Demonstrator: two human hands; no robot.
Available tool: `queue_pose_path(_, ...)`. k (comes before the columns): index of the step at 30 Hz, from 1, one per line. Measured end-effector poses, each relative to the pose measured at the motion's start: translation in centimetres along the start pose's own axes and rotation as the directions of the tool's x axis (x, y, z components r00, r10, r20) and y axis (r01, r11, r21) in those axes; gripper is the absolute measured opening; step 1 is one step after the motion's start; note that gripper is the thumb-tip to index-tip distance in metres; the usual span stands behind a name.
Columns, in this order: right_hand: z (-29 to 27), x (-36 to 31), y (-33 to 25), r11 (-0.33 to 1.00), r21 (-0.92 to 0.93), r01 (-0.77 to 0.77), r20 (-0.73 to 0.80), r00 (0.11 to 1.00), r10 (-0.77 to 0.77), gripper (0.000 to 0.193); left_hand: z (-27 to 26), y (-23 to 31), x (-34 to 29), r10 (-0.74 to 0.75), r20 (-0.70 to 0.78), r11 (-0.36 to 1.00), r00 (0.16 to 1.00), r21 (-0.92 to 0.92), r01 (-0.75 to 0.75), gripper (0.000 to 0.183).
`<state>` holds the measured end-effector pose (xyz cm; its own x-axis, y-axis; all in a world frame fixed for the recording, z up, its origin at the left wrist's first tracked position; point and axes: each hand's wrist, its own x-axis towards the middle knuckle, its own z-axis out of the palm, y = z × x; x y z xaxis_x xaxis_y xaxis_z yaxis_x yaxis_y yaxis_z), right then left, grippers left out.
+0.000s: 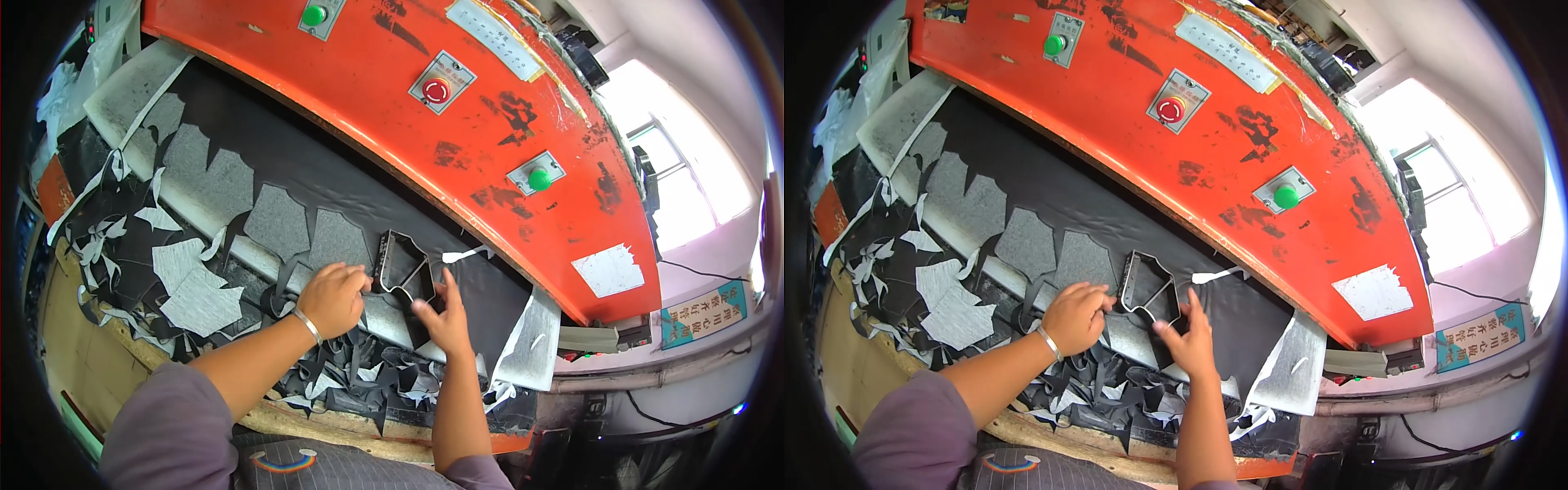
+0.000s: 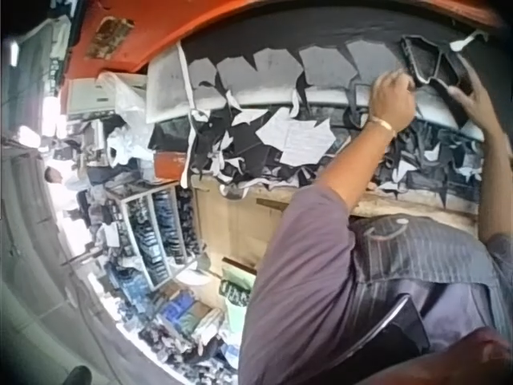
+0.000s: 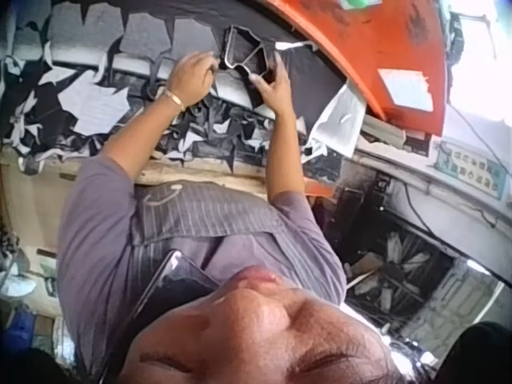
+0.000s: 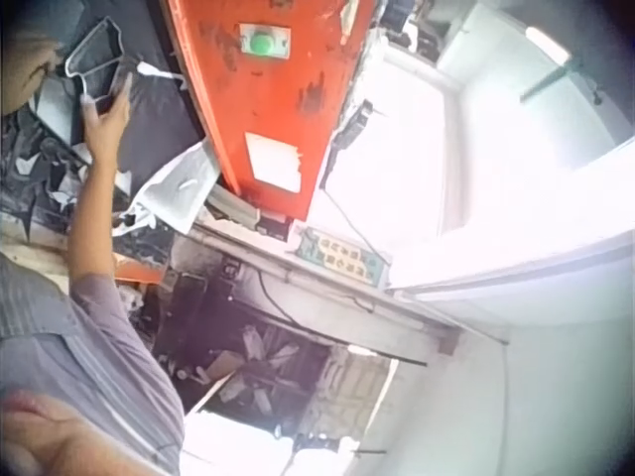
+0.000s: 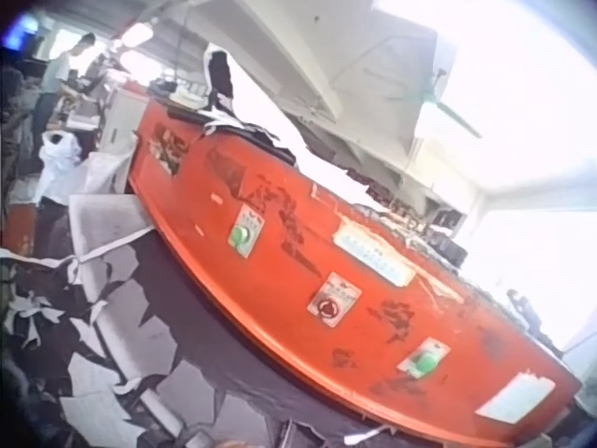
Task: Cutting out shoe upper components from leather sheets using a hydraulic clicker press and a metal die.
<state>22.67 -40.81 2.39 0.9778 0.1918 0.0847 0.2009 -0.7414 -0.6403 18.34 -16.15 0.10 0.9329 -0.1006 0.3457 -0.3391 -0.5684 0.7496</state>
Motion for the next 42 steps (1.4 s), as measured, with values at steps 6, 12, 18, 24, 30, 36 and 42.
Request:
queue_pose_path(6, 0.8, -1.6, -1.1, 0.964, -0.243, 0.108, -0.070, 0.989, -0.129, 0.086, 1.2, 1.2, -1.3, 0.081, -0.138, 0.993, 0.987, 0.095, -0.068, 0.009)
queue_pose_path(12, 1.5, -1.7, -0.7, 0.960, -0.245, 0.137, -0.062, 0.986, -0.156, 0.083, 0.7, 0.3, -1.7, 0.143, -0.112, 0.985, 0.983, 0.111, -0.131, 0.018)
queue_pose_path(18, 1.3, -1.9, -1.2, 0.965, -0.244, 0.097, -0.036, 0.993, -0.108, 0.083, 0.6, 0.1, -1.7, 0.204, -0.087, 0.969, 0.975, 0.162, -0.188, 0.033)
queue_pose_path(24, -0.3, -2.4, 0.2, 0.975, -0.163, 0.151, 0.094, 0.986, -0.137, 0.085, 1.0, 0.5, -2.0, 0.190, -0.093, 0.973, 0.977, 0.152, -0.175, 0.037)
queue_pose_path(30, 0.0, -1.9, 0.2, 0.972, -0.200, 0.123, 0.049, 0.992, -0.116, 0.087, 0.8, 0.5, -1.3, 0.206, -0.104, 0.972, 0.973, 0.139, -0.191, 0.023)
queue_pose_path(36, 1.1, -2.3, -1.4, 0.954, -0.292, 0.066, -0.057, 0.995, -0.087, 0.080, 0.7, 0.7, -1.7, 0.179, -0.104, 0.973, 0.978, 0.165, -0.161, 0.040)
queue_pose_path(42, 1.8, -2.1, -1.6, 0.956, -0.288, 0.061, -0.098, 0.991, -0.093, 0.077, 0.3, 0.4, -1.5, 0.174, -0.109, 0.978, 0.979, 0.139, -0.158, 0.040)
